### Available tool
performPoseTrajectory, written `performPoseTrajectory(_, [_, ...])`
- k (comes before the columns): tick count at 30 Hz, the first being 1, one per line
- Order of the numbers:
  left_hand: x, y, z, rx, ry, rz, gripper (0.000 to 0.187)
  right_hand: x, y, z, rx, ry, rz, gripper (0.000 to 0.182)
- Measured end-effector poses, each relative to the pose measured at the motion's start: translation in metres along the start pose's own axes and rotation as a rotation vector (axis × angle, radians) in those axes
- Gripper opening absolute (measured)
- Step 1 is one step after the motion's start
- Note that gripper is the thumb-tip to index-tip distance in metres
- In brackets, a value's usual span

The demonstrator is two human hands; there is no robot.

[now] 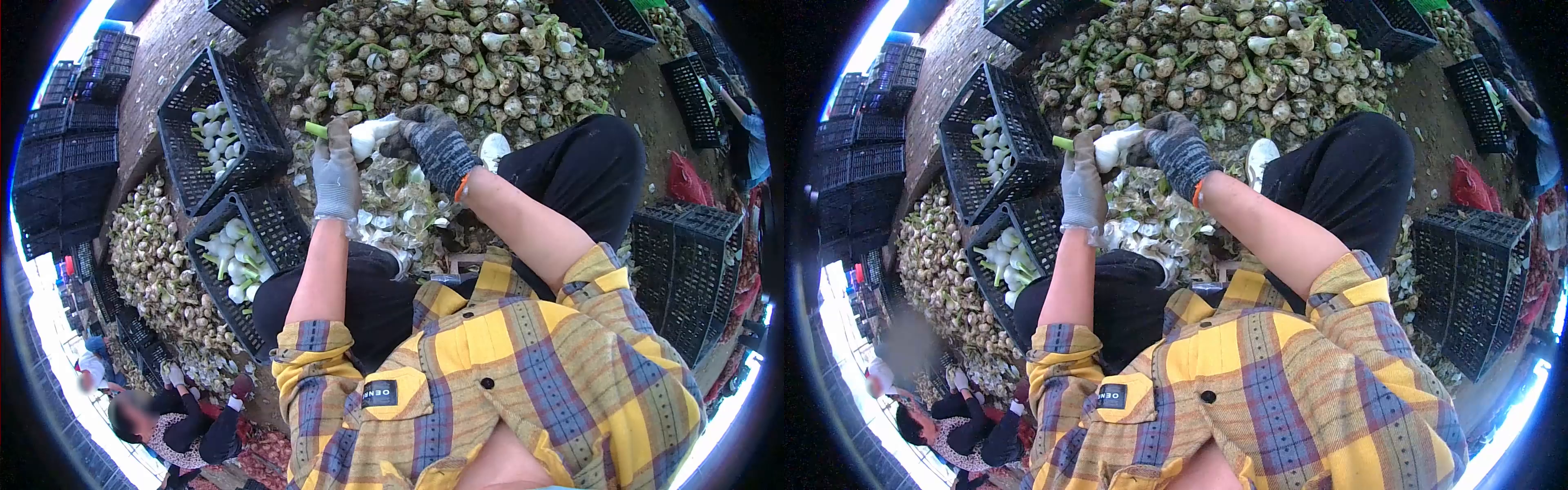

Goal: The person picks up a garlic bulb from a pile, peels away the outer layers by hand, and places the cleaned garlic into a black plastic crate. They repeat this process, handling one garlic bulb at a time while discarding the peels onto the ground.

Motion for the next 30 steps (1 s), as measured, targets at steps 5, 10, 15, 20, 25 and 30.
performPoseTrajectory(5, [-0.002, 0.0, 0.002, 0.059, 0.021, 0.031, 0.044, 0.001, -0.01, -0.005, -0.275, 0.205, -0.098, 0.017])
performPoseTrajectory(10, [-0.004, 0.0, 0.001, 0.119, 0.021, -0.087, 0.045, 0.009, 0.01, -0.005, -0.19, 0.294, -0.236, 0.022])
performPoseTrajectory(15, [0.001, 0.003, 0.004, 0.026, 0.014, 0.042, 0.045, 0.003, 0.008, 0.008, 0.047, 0.068, -0.181, 0.02])
performPoseTrajectory(20, [-0.003, -0.003, -0.001, 0.189, -0.059, -0.02, 0.037, 0.005, 0.009, 0.0, -0.165, 0.067, 0.01, 0.022])
performPoseTrajectory(25, [-0.004, -0.01, -0.001, 0.063, 0.067, -0.058, 0.036, -0.011, -0.023, 0.0, 0.336, -0.03, -0.115, 0.022])
performPoseTrajectory(30, [0.0, -0.004, 0.011, 0.272, -0.087, 0.056, 0.038, -0.018, -0.024, 0.005, 0.874, -0.119, -0.251, 0.03])
Point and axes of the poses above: each hand's wrist, its own x-axis away from the middle knuckle, its own y-axis out of the palm, z = x × y, the point moved 1 cm from there along -x, towards the middle knuckle, and after that the axes turned 14 degrees about -x, right-handed, at the moved point
